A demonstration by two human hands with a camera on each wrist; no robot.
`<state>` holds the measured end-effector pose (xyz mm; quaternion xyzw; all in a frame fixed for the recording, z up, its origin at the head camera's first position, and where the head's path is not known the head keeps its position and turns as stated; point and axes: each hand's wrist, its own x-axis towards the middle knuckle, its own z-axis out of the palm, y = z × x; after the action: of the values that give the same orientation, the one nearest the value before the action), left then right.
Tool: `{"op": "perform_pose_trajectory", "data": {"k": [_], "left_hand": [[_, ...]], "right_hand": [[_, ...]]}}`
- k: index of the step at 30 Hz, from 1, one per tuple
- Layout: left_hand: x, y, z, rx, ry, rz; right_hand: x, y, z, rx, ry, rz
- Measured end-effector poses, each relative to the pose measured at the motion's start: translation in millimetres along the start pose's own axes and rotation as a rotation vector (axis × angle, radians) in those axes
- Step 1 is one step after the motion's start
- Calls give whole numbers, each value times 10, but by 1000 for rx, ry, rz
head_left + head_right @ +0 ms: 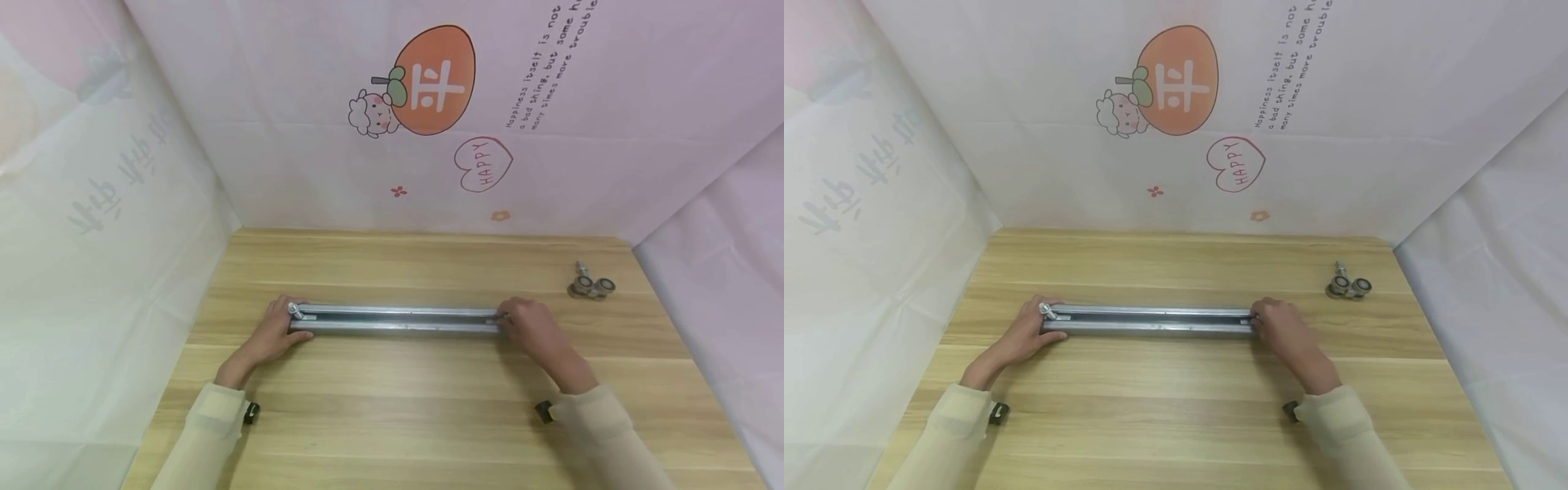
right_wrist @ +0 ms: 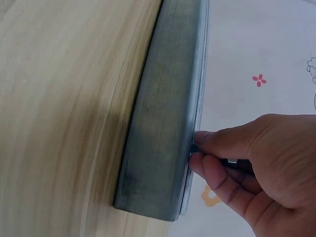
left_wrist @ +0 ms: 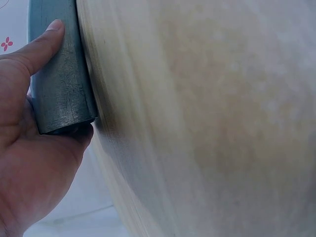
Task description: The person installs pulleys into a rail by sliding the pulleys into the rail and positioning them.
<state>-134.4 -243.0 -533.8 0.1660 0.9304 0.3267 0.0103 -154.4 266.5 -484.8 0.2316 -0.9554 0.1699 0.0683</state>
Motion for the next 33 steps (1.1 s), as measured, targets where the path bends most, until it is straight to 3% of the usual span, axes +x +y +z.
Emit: {"op": "perform_pose_trajectory", "data": {"k": [33], "left_hand": [[12, -10, 8, -5, 7, 14]], "right_hand": [[134, -293, 42, -59, -2, -20]]}}
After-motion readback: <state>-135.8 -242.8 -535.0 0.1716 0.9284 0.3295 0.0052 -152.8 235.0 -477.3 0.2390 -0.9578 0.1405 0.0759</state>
